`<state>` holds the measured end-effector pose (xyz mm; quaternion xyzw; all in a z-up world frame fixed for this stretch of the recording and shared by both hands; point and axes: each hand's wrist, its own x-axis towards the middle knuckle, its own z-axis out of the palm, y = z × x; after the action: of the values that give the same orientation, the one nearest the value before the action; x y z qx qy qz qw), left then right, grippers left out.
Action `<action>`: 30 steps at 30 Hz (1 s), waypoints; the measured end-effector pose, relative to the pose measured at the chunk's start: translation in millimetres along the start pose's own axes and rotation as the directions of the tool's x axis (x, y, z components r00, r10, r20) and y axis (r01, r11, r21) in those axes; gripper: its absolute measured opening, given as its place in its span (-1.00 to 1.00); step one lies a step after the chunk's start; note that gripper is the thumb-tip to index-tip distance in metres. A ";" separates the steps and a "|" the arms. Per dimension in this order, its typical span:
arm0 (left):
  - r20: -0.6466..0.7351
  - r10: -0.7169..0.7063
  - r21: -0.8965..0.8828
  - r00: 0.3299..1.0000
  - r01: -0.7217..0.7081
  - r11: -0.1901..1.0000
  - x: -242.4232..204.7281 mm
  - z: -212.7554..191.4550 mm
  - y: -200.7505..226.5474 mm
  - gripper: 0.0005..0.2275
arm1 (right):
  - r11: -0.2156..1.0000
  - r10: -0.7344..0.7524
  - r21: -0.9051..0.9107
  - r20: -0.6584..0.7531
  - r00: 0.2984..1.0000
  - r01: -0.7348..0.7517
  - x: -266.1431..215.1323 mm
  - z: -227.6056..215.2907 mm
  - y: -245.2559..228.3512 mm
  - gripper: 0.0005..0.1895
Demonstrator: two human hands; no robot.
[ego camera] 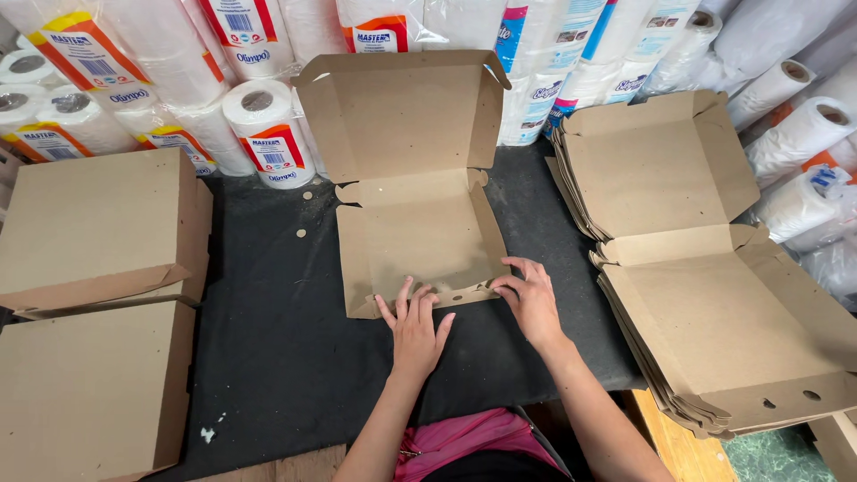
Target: The person folds cardboard sheets to assemble small boxes and stacks them on a table.
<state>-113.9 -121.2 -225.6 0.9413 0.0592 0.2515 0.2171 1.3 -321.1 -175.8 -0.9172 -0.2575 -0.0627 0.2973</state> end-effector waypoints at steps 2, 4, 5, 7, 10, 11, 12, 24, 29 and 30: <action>-0.006 0.002 0.009 1.000 -0.002 1.000 -0.5 0.9 -0.4 -0.70 | 0.994 -0.002 -0.105 0.028 1.000 0.005 1.9 1.7 -3.7 -0.95; -0.005 0.001 0.008 1.000 -0.001 1.000 -1.1 0.4 0.1 -0.70 | 0.990 -0.022 -0.141 0.043 0.999 0.028 3.7 10.6 -1.9 -0.95; -0.007 0.003 0.006 1.000 -0.003 1.000 0.0 0.3 0.1 -0.70 | 0.983 -0.043 -0.177 0.053 0.998 0.052 5.7 14.8 -0.9 -0.94; -0.009 0.004 0.008 1.000 -0.004 1.000 0.1 1.3 -0.1 -0.70 | 0.976 -0.035 -0.213 0.061 0.998 0.047 7.6 22.5 1.7 -0.94; -0.009 0.005 0.011 1.000 -0.005 1.000 -0.5 1.8 -0.8 -0.70 | 0.964 -0.033 -0.260 0.083 0.996 0.053 10.1 29.5 3.5 -0.94; -0.005 0.008 0.010 1.000 -0.008 1.000 -0.5 1.9 -0.7 -0.71 | 0.961 -0.036 -0.271 0.095 0.995 0.060 10.7 30.6 4.0 -0.94; -0.006 0.008 0.009 1.000 -0.008 1.000 -0.8 2.3 -0.9 -0.71 | 0.961 -0.036 -0.271 0.096 0.995 0.061 10.6 26.3 1.8 -0.94; -0.268 -0.048 0.110 0.962 0.080 0.991 -18.0 -44.5 -24.5 -0.69 | 0.959 -0.276 0.101 0.114 0.954 0.265 20.0 18.6 -85.1 -0.61; -0.383 -0.268 0.051 0.884 0.310 0.949 -27.6 -61.7 -77.0 -0.84 | 0.959 -0.280 0.144 0.384 0.880 0.243 39.2 39.3 -117.9 -0.73; -0.389 -0.269 0.055 0.881 0.313 0.948 -30.3 -60.2 -86.0 -0.84 | 0.957 -0.287 0.147 0.384 0.878 0.249 40.5 43.5 -120.2 -0.73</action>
<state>-170.3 -27.8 -229.9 0.8668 0.2551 0.3879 0.1821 -26.8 -195.4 -138.8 -0.8511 -0.4400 0.0980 0.2690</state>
